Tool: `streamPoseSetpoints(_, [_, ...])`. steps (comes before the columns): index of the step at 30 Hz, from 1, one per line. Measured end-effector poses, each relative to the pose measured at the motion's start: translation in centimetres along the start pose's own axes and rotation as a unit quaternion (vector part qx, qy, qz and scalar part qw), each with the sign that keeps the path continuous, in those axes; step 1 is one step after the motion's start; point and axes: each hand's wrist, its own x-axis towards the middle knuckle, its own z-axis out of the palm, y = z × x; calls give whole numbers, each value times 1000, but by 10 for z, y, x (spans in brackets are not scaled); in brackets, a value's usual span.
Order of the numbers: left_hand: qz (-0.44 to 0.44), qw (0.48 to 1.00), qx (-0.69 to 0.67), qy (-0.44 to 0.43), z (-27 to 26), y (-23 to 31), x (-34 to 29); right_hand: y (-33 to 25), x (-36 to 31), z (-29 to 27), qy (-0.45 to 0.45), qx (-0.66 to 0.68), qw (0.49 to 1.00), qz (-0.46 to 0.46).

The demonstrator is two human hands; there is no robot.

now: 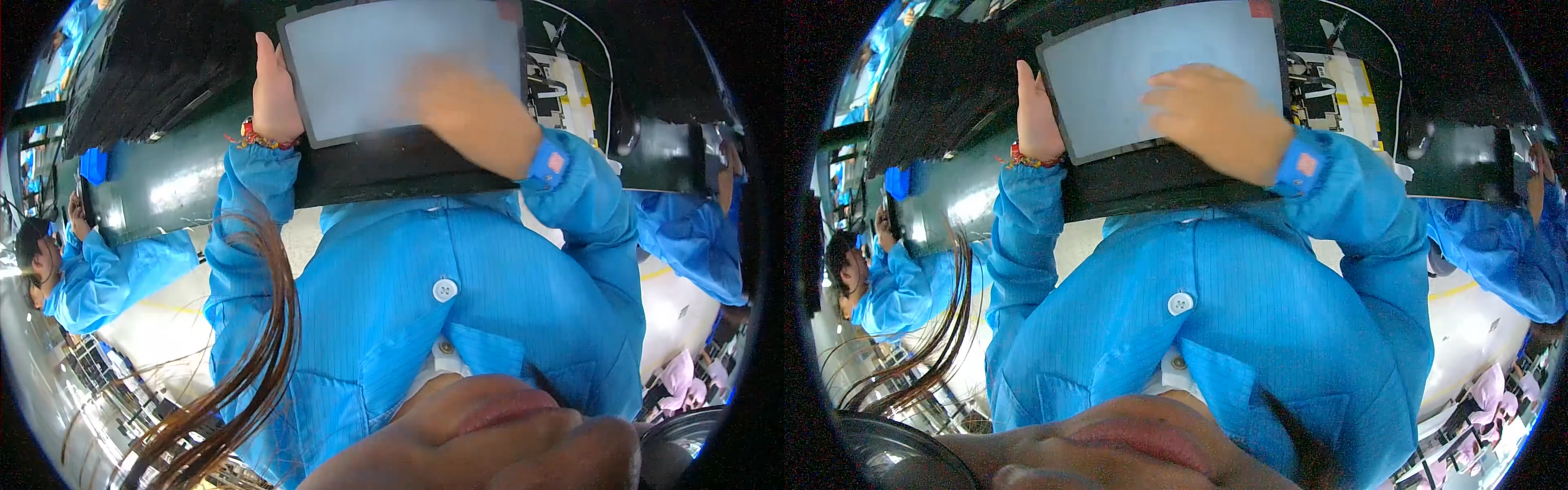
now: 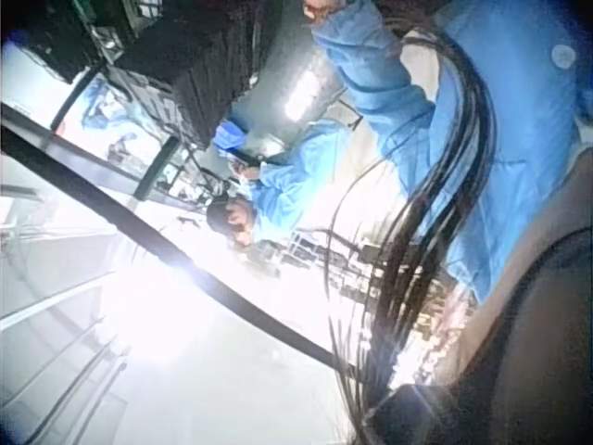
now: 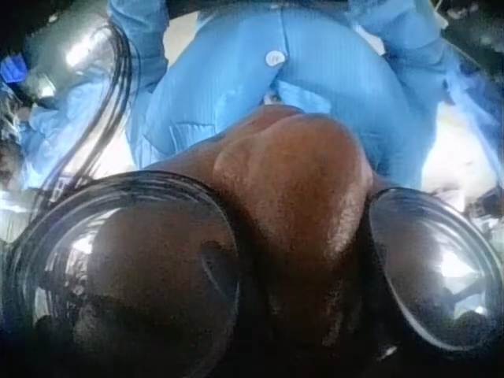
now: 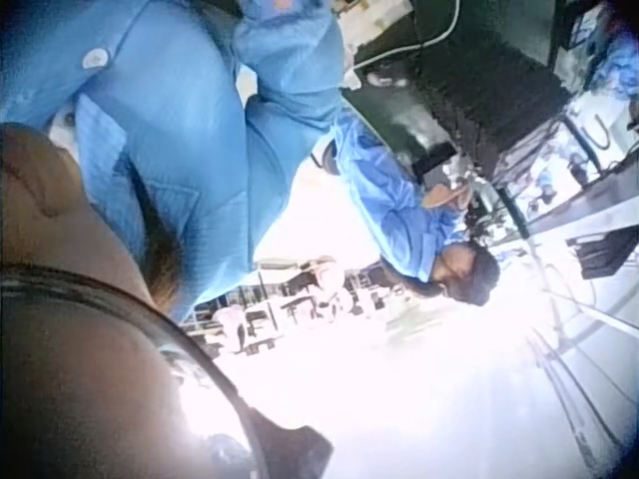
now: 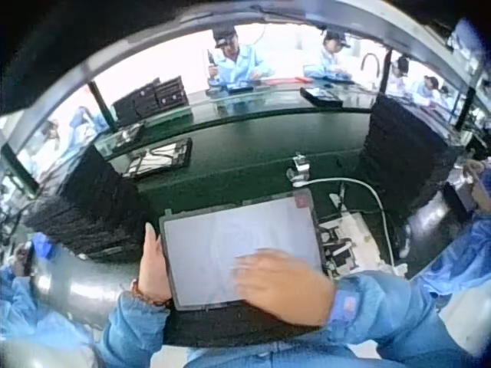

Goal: The person tests tablet screens by connecting each screen to a test board, tapping and swiping across the display, and disconnecting the parts.

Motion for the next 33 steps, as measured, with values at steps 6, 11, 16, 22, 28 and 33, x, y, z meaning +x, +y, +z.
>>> streamPoseSetpoints(6, [18, 999, 43, 14, -4, -3, 2, 44, -31, -32, 143, -40, 972, 180])
streamPoseSetpoints(11, [20, 999, 35, -1, -2, -3, 1, 40, -21, -56, 91, -46, 972, 211])
streamPoseSetpoints(16, [43, 998, 43, -1, -18, -5, 6, 16, -15, -52, 92, -60, 971, 212])
streamPoseSetpoints(22, [-37, 980, -123, -151, 3, 2, 4, -6, -28, -17, 71, 36, 996, 45])
streamPoseSetpoints(28, [-68, 963, -183, -187, -5, 1, 5, -24, -23, -8, 84, 85, 992, 32])
streamPoseSetpoints(33, [-51, 972, -158, -165, -5, -2, 9, -23, -24, -3, 72, 92, 993, 34])
